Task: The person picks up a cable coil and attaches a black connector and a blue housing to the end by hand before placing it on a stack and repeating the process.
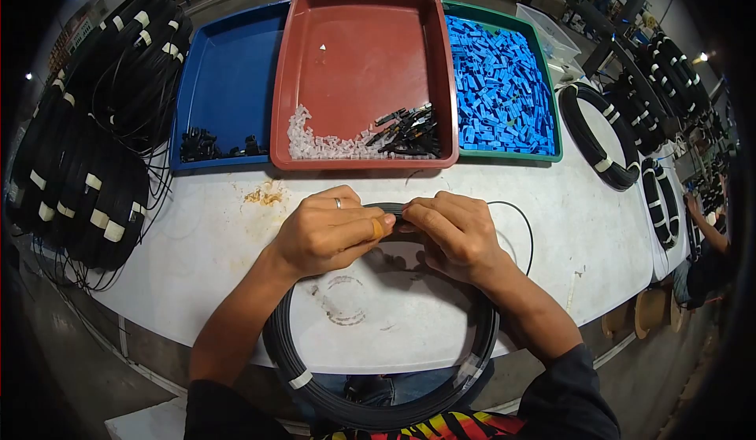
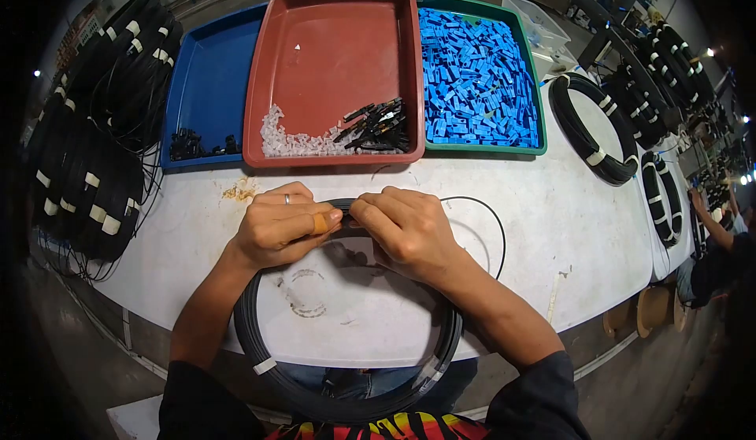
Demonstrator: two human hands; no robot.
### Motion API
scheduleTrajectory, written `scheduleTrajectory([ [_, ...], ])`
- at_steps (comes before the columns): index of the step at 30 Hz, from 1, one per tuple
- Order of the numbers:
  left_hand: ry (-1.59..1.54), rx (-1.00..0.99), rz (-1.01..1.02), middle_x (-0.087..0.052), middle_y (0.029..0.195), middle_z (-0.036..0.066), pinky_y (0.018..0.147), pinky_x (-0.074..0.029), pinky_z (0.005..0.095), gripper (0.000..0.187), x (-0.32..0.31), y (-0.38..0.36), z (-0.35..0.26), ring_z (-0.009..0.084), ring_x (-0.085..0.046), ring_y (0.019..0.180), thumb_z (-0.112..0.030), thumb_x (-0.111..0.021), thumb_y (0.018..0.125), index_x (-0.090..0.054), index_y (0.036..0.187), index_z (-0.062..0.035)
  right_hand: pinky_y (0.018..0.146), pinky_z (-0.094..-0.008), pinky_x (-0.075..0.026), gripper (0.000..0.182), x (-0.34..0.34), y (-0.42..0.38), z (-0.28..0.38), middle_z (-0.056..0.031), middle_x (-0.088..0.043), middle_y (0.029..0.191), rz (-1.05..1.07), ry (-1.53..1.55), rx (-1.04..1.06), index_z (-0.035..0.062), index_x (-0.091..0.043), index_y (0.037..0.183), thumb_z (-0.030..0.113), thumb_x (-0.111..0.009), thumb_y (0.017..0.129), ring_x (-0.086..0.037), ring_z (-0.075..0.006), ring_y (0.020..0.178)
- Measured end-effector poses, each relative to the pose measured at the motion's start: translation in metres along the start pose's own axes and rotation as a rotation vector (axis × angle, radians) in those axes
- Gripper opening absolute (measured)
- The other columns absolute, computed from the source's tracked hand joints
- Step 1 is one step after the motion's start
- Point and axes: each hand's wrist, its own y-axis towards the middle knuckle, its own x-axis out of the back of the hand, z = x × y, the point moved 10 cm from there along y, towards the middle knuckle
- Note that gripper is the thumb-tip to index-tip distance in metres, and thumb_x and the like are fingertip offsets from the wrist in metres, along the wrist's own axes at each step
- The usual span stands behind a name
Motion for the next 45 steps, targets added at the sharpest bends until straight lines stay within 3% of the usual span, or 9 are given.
scheduleTrajectory([
  [3, 0.014, -0.017, 0.021, -0.076, 0.085, 0.008, 0.06, -0.052, 0.0307, 0.012, -0.002, 0.0, -0.002, 0.019, -0.067, 0.065, -0.003, -0.082, 0.078, -0.075, 0.088, -0.0006, 0.056, -0.0359, -0.055, 0.03, -0.001, 0.0, -0.001, -0.0105, -0.069, 0.083, 0.013, -0.024, -0.026, -0.0007, -0.065, 0.095, -0.001, -0.073, 0.066, -0.067, -0.0249, 0.067],
  [5, 0.02, -0.036, 0.014, -0.075, 0.086, 0.008, 0.061, -0.052, 0.0313, 0.013, -0.001, 0.0, -0.004, 0.0187, -0.067, 0.066, -0.003, -0.082, 0.079, -0.074, 0.089, -0.0003, 0.056, -0.0369, -0.054, 0.054, -0.007, -0.003, -0.006, -0.0105, -0.068, 0.084, 0.064, -0.008, -0.068, 0.0007, -0.065, 0.102, -0.005, -0.075, 0.049, -0.067, -0.0267, 0.067],
  [6, 0.019, -0.036, 0.014, -0.075, 0.086, 0.008, 0.061, -0.052, 0.0313, 0.013, -0.001, 0.0, -0.003, 0.0187, -0.067, 0.066, -0.003, -0.082, 0.079, -0.074, 0.089, -0.0003, 0.056, -0.0369, -0.054, 0.054, -0.007, -0.003, -0.006, -0.0105, -0.068, 0.084, 0.064, -0.008, -0.069, 0.0007, -0.065, 0.102, -0.005, -0.075, 0.049, -0.067, -0.0267, 0.067],
  [14, -0.024, 0.013, 0.023, -0.074, 0.082, 0.007, 0.061, -0.053, 0.0314, 0.014, -0.002, -0.002, 0.002, 0.0191, -0.066, 0.063, -0.002, -0.083, 0.077, -0.075, 0.089, -0.0004, 0.06, -0.0401, -0.054, 0.032, -0.022, -0.009, -0.028, -0.0112, -0.069, 0.083, 0.146, 0.151, -0.249, 0.0038, -0.066, 0.101, -0.003, -0.078, 0.072, -0.069, -0.0309, 0.071],
  [17, -0.085, 0.133, 0.001, -0.074, 0.081, 0.007, 0.062, -0.053, 0.031, 0.014, -0.001, -0.004, 0.013, 0.0193, -0.066, 0.062, -0.001, -0.083, 0.077, -0.075, 0.089, -0.0005, 0.057, -0.0399, -0.053, 0.026, -0.013, -0.004, -0.02, -0.011, -0.068, 0.082, 0.068, 0.113, -0.165, 0.0055, -0.066, 0.097, 0.001, -0.075, 0.073, -0.068, -0.0296, 0.07],
  [23, 0.001, -0.035, 0.034, -0.074, 0.079, 0.007, 0.061, -0.052, 0.0317, 0.013, -0.003, 0.001, -0.003, 0.02, -0.065, 0.06, -0.001, -0.083, 0.076, -0.075, 0.087, -0.0005, 0.061, -0.0387, -0.055, 0.033, -0.024, -0.012, -0.025, -0.0118, -0.071, 0.086, 0.203, 0.106, -0.222, 0.0027, -0.066, 0.103, -0.001, -0.08, 0.074, -0.07, -0.0307, 0.073],
  [29, -0.023, 0.047, -0.002, -0.075, 0.084, 0.007, 0.062, -0.052, 0.0314, 0.014, 0.0, -0.003, 0.006, 0.0183, -0.065, 0.064, -0.003, -0.083, 0.077, -0.074, 0.087, -0.0005, 0.057, -0.0404, -0.053, 0.03, -0.014, -0.004, -0.024, -0.0098, -0.069, 0.08, 0.042, 0.157, -0.246, 0.0057, -0.067, 0.097, -0.002, -0.073, 0.069, -0.068, -0.0306, 0.068],
  [39, 0.015, -0.033, 0.042, -0.075, 0.086, 0.007, 0.063, -0.052, 0.0305, 0.015, -0.003, 0.0, -0.004, 0.0181, -0.066, 0.065, -0.004, -0.082, 0.078, -0.075, 0.09, -0.0007, 0.057, -0.0394, -0.053, 0.026, -0.021, -0.009, -0.028, -0.0097, -0.069, 0.079, 0.132, 0.201, -0.257, 0.0057, -0.067, 0.096, 0.0, -0.075, 0.072, -0.068, -0.0305, 0.066],
  [45, -0.022, 0.013, -0.017, -0.075, 0.085, 0.006, 0.062, -0.052, 0.0307, 0.015, 0.001, -0.003, 0.002, 0.0174, -0.067, 0.066, -0.005, -0.083, 0.077, -0.074, 0.089, -0.0009, 0.058, -0.04, -0.053, 0.022, -0.011, -0.005, -0.023, -0.0113, -0.069, 0.076, 0.029, 0.143, -0.234, 0.0058, -0.068, 0.092, 0.0, -0.075, 0.072, -0.067, -0.0319, 0.065],
])
